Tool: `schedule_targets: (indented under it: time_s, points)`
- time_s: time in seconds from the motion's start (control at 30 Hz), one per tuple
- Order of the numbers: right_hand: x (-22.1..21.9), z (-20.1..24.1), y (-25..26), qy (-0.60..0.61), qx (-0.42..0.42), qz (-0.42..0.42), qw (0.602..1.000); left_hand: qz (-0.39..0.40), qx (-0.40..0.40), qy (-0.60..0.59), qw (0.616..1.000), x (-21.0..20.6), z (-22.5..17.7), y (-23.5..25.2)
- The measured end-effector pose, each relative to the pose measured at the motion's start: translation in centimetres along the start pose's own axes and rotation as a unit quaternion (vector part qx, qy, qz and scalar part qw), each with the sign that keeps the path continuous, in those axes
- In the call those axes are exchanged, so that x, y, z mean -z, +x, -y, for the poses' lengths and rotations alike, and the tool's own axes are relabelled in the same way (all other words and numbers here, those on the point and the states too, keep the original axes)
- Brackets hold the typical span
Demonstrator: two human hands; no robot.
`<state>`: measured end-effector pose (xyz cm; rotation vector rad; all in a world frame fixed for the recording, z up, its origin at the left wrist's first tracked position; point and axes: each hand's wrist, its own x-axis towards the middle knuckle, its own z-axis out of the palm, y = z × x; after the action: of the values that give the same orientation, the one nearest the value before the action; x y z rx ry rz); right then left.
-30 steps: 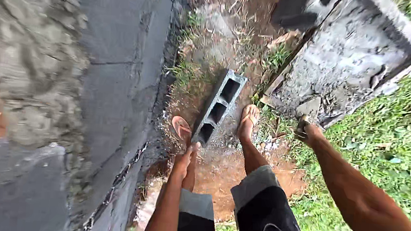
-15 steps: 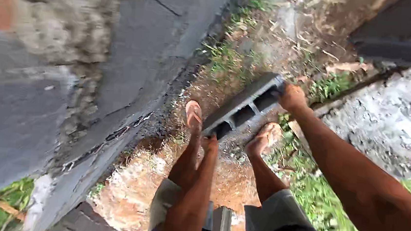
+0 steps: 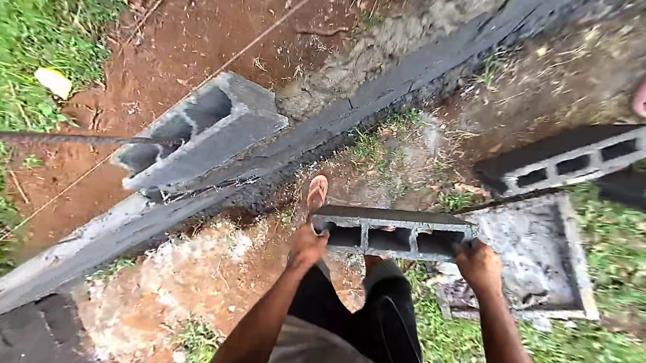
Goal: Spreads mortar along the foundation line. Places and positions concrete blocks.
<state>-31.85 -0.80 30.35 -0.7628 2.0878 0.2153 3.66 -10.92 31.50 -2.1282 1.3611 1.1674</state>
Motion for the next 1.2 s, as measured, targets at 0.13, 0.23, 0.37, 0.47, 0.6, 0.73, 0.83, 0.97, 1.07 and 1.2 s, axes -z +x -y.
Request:
schedule_targets:
  time_s: [0.13, 0.23, 0.37, 0.47, 0.6, 0.73, 0.83, 0.97, 1.07, 1.2]
  points:
    - [7.7, 2.0, -7.1, 0.005, 0.035, -0.045, 0.998, -0.014, 0.002, 0.008, 1.0, 7.2, -2.5, -8.6]
    - [13.4, 5.7, -9.4, -0.024, 0.073, -0.061, 0.995, -0.04, -0.002, -0.012, 0.999, 11.6, -3.9, -11.8]
    - [19.4, 12.0, -9.8, -0.058, 0.124, -0.096, 0.986, -0.079, -0.016, -0.049, 0.996, 16.2, -5.5, -12.6]
    - [22.9, 17.1, -9.0, -0.067, 0.137, -0.118, 0.981, -0.107, -0.023, -0.076, 0.991, 19.4, -6.9, -10.9]
    - [26.2, 23.3, -7.4, -0.077, 0.157, -0.152, 0.973, -0.148, -0.045, -0.122, 0.98, 23.3, -8.7, -8.0]
    - [29.2, 29.1, -4.5, -0.095, 0.19, -0.151, 0.966, -0.135, -0.035, -0.136, 0.981, 27.9, -11.2, -4.7]
    - [30.4, 32.6, -2.3, -0.1, 0.185, -0.137, 0.968, -0.138, -0.032, -0.141, 0.98, 29.5, -12.2, -2.4]
    - [31.2, 35.9, 0.3, -0.105, 0.191, -0.124, 0.968, -0.137, -0.005, -0.151, 0.979, 30.6, -13.5, -0.3]
    - [31.5, 37.5, 2.2, -0.115, 0.192, -0.108, 0.969, -0.141, 0.019, -0.162, 0.976, 30.6, -14.2, 1.0]
    - [31.3, 38.5, 5.1, -0.125, 0.219, -0.101, 0.962, -0.154, 0.054, -0.198, 0.967, 29.8, -15.0, 2.6]
